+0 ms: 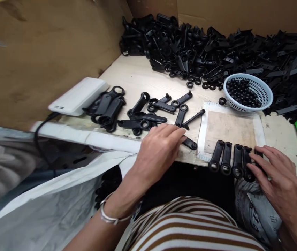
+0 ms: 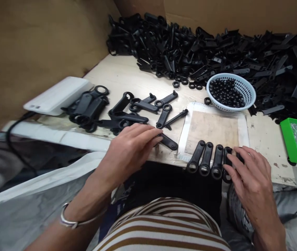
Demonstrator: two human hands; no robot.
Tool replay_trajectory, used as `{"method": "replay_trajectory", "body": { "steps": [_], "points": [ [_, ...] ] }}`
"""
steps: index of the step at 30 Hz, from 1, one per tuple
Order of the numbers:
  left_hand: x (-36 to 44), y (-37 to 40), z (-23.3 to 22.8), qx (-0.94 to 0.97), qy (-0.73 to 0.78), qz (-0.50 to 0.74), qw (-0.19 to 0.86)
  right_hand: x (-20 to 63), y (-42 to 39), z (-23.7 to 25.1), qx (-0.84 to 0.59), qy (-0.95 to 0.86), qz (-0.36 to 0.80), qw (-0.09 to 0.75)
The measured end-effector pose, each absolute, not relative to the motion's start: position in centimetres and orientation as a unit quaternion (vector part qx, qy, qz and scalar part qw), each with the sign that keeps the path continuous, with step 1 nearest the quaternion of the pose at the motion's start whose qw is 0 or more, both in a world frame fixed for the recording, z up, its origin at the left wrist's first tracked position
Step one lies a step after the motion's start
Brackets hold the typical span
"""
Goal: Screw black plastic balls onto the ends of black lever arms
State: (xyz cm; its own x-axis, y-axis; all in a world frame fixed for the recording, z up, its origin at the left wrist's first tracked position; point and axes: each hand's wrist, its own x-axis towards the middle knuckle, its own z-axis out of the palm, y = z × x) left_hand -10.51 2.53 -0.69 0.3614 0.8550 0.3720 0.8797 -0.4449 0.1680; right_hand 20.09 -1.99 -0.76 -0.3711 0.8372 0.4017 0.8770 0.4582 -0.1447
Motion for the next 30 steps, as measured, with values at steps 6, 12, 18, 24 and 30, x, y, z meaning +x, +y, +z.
{"method": "replay_trajectory", "body": {
  "steps": [6, 12, 18, 24, 30],
  "points": [
    [-10.9, 1.9, -1.3, -0.872, -0.471, -0.122, -0.052, 18.7, -1.4, -0.7, -0.492, -0.836, -0.016, 0.242],
    [-9.4, 3.0, -1.4, -0.875, -0.467, -0.12, -0.039, 18.0, -1.6, 0.5, -0.497, -0.825, -0.024, 0.267],
    [-6.9, 3.4, -0.5, -0.849, -0.486, -0.19, -0.088, 18.6, -1.7, 0.3, -0.52, -0.805, -0.02, 0.286],
    [-3.5, 4.0, -0.7, -0.835, -0.529, -0.078, -0.131, 19.7, -2.0, 0.0, -0.55, -0.784, -0.037, 0.285],
    [-2.9, 4.1, -1.3, -0.839, -0.533, -0.046, -0.1, 21.0, -2.4, -1.1, -0.555, -0.779, -0.028, 0.289]
  ]
}}
